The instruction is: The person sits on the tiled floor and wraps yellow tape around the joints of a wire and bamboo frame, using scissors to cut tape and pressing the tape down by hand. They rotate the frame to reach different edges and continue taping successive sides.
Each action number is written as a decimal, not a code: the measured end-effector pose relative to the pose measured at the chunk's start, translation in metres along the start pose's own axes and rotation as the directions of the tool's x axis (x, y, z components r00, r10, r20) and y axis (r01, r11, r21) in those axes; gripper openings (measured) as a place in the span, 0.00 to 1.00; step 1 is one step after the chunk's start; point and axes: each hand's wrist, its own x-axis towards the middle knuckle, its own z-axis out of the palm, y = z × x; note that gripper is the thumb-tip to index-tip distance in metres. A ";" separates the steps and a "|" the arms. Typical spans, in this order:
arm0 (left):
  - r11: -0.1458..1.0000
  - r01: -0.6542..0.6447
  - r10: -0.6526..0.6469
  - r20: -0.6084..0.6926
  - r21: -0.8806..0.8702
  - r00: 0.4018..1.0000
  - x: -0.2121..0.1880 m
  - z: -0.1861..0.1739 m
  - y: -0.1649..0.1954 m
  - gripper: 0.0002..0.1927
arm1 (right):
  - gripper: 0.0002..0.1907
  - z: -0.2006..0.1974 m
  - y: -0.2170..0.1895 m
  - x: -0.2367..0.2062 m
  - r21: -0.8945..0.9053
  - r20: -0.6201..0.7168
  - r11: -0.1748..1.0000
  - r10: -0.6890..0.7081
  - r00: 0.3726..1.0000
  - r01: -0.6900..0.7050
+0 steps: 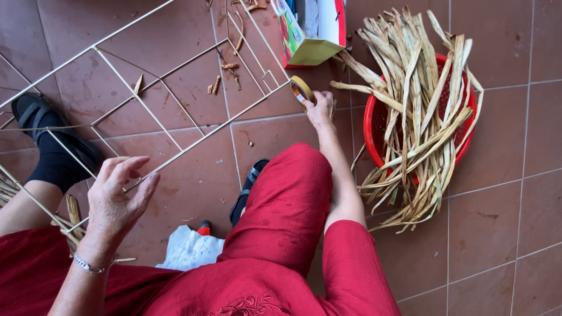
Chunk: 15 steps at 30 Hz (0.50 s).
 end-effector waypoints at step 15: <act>0.935 -0.314 0.304 -0.083 -0.166 0.949 -0.012 -0.004 0.060 0.12 | 0.17 -0.164 -0.004 -0.079 0.836 0.145 0.536 -0.006 0.989 -0.119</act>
